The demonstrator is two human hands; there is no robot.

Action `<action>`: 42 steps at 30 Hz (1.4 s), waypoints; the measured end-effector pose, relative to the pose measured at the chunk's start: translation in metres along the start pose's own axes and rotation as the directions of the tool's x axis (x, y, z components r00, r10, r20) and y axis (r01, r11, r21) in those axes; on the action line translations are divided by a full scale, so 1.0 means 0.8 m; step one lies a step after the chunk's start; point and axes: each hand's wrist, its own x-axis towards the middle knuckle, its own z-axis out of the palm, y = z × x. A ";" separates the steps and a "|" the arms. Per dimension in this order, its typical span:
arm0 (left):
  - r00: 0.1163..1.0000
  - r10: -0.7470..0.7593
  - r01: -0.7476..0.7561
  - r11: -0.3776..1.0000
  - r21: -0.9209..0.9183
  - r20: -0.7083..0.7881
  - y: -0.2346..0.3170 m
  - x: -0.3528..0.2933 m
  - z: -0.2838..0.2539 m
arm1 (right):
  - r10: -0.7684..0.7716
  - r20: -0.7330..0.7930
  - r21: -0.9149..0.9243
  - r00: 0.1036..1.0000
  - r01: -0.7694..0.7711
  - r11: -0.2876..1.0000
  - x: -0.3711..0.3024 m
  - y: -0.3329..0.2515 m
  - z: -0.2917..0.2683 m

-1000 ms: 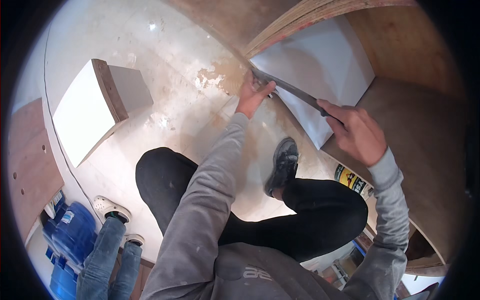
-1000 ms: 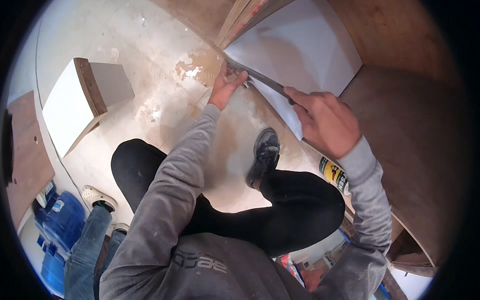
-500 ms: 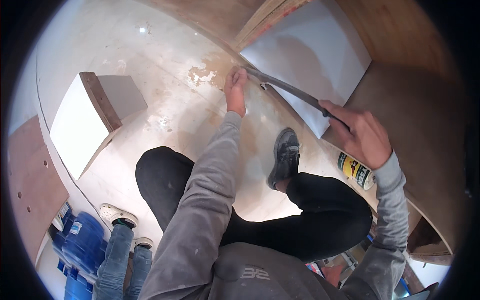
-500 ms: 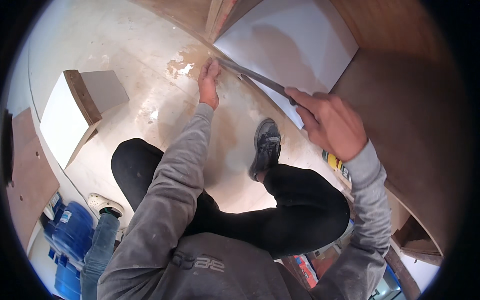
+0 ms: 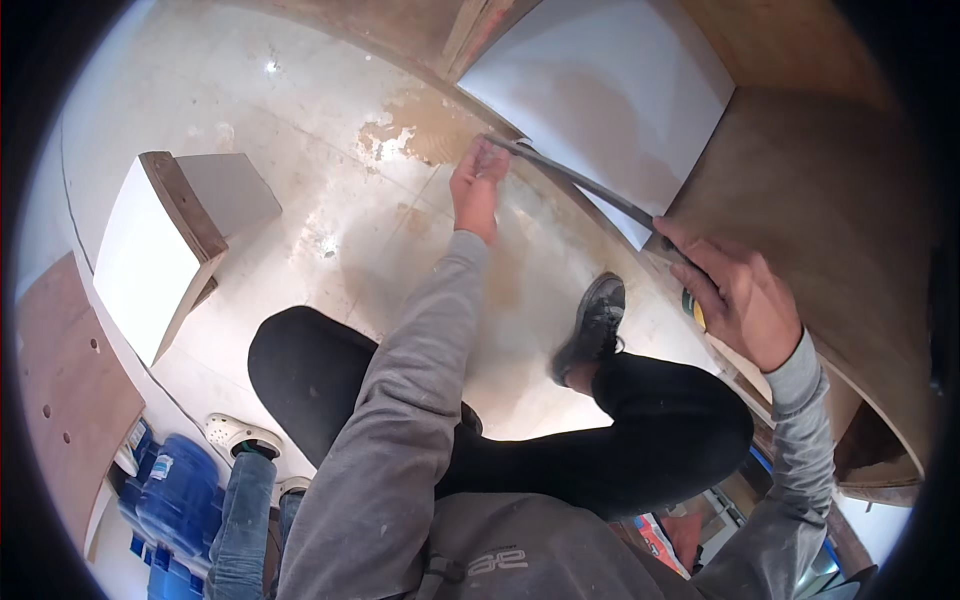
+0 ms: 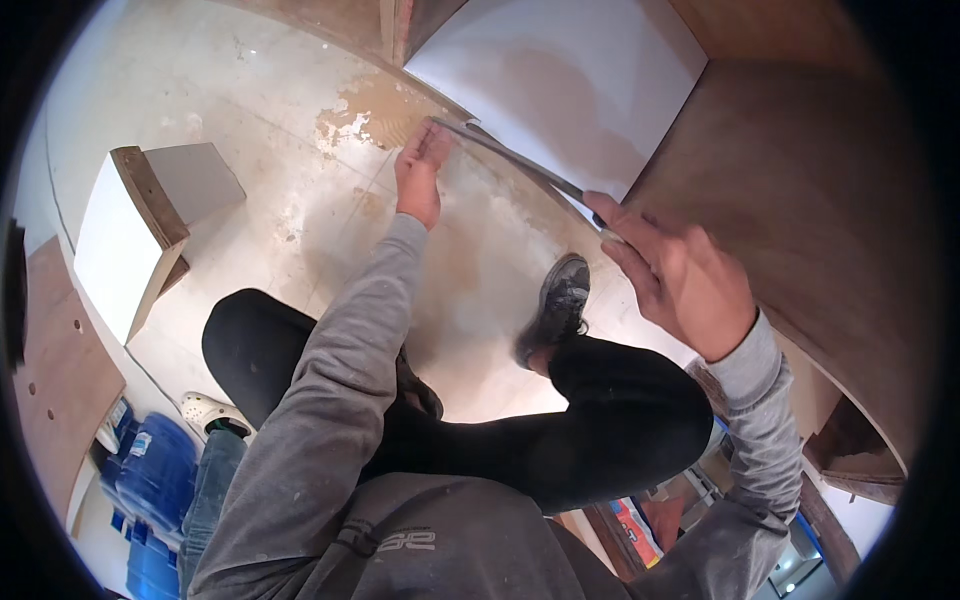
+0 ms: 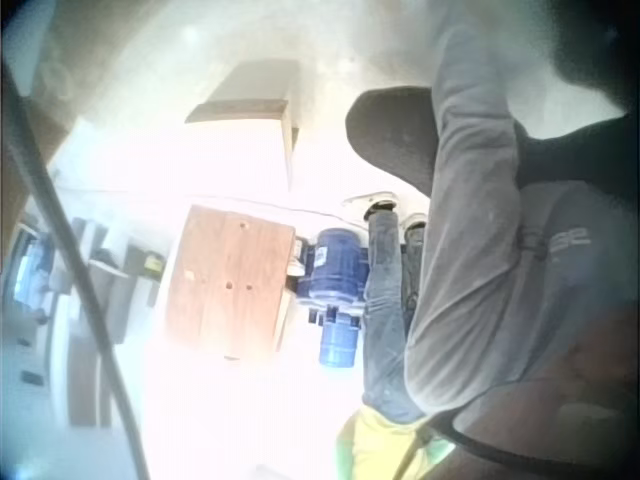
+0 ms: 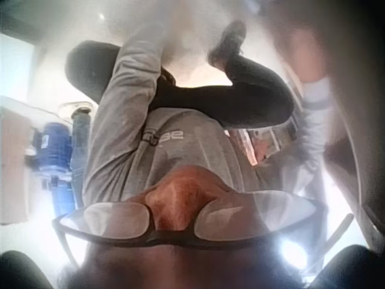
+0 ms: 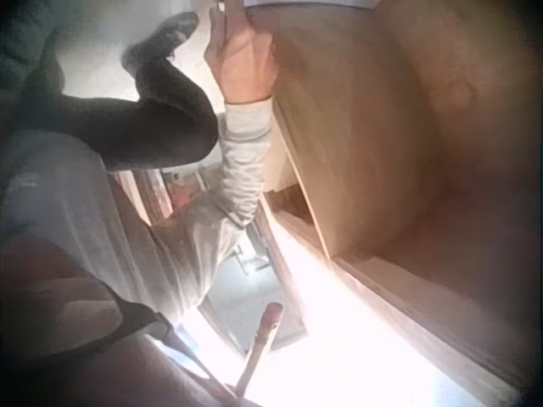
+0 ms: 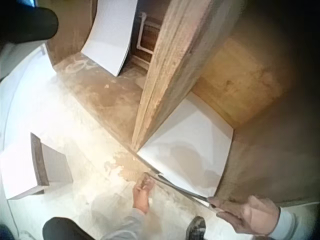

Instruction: The person fits a laminate sheet into a wooden cabinet by hand, using a metal file to smooth the edges and tapping the sheet into place.

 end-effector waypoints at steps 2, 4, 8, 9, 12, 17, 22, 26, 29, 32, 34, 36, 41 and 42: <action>0.997 0.073 -0.073 0.997 -0.005 -0.008 0.009 0.015 -0.010 | -0.019 -0.014 0.048 1.000 0.020 0.999 0.017 -0.003 0.000; 0.990 0.141 -0.141 0.990 -0.019 -0.009 0.013 0.023 -0.003 | -0.033 -0.053 0.070 0.998 0.037 0.997 0.030 -0.001 0.004; 0.983 0.182 -0.181 0.983 0.020 -0.035 0.018 0.044 0.023 | -0.079 -0.159 0.133 0.984 0.101 0.986 0.050 0.021 0.009; 0.980 0.195 -0.195 0.981 -0.003 -0.044 0.018 0.049 0.025 | -0.086 -0.162 0.133 0.983 0.108 0.985 0.051 0.024 0.009; 0.965 0.235 -0.240 0.970 -0.029 -0.114 0.005 0.044 0.034 | -0.123 -0.177 0.139 0.976 0.148 0.979 0.050 0.033 0.008; 0.963 0.241 -0.240 0.971 0.025 -0.121 -0.017 0.023 0.054 | -0.096 -0.157 0.038 0.983 0.103 0.994 0.031 0.040 0.000; 0.940 0.300 -0.295 0.954 0.053 -0.161 -0.039 0.027 0.055 | -0.255 -0.248 -0.072 0.934 0.245 0.967 0.018 0.055 0.013; 0.942 0.306 -0.291 0.950 0.117 -0.137 -0.039 0.034 0.040 | -0.170 -0.167 -0.076 0.971 0.159 0.984 0.019 0.044 0.004; 0.944 0.315 -0.299 0.942 0.152 -0.098 -0.040 0.034 0.040 | -0.240 -0.210 -0.095 0.948 0.225 0.970 0.018 0.065 0.007; 0.954 0.298 -0.266 0.892 0.366 -0.034 -0.046 0.024 0.048 | -0.169 -0.142 -0.140 0.975 0.150 0.979 0.008 0.065 0.003; 0.960 0.274 -0.246 0.926 0.287 -0.061 -0.055 0.013 0.061 | -0.167 -0.142 -0.123 0.976 0.150 0.981 0.009 0.065 0.005; 0.955 0.290 -0.258 0.916 0.307 -0.060 -0.055 0.012 0.069 | -0.157 -0.133 -0.110 0.979 0.143 0.984 0.007 0.068 0.010; 0.933 0.334 -0.280 0.910 0.306 -0.137 -0.073 0.020 0.059 | -0.180 -0.136 -0.081 0.974 0.170 0.982 0.013 0.060 0.011; 0.938 0.327 -0.228 0.830 0.510 -0.114 -0.079 0.006 0.079 | -0.157 -0.122 -0.092 0.980 0.146 0.985 0.010 0.066 0.010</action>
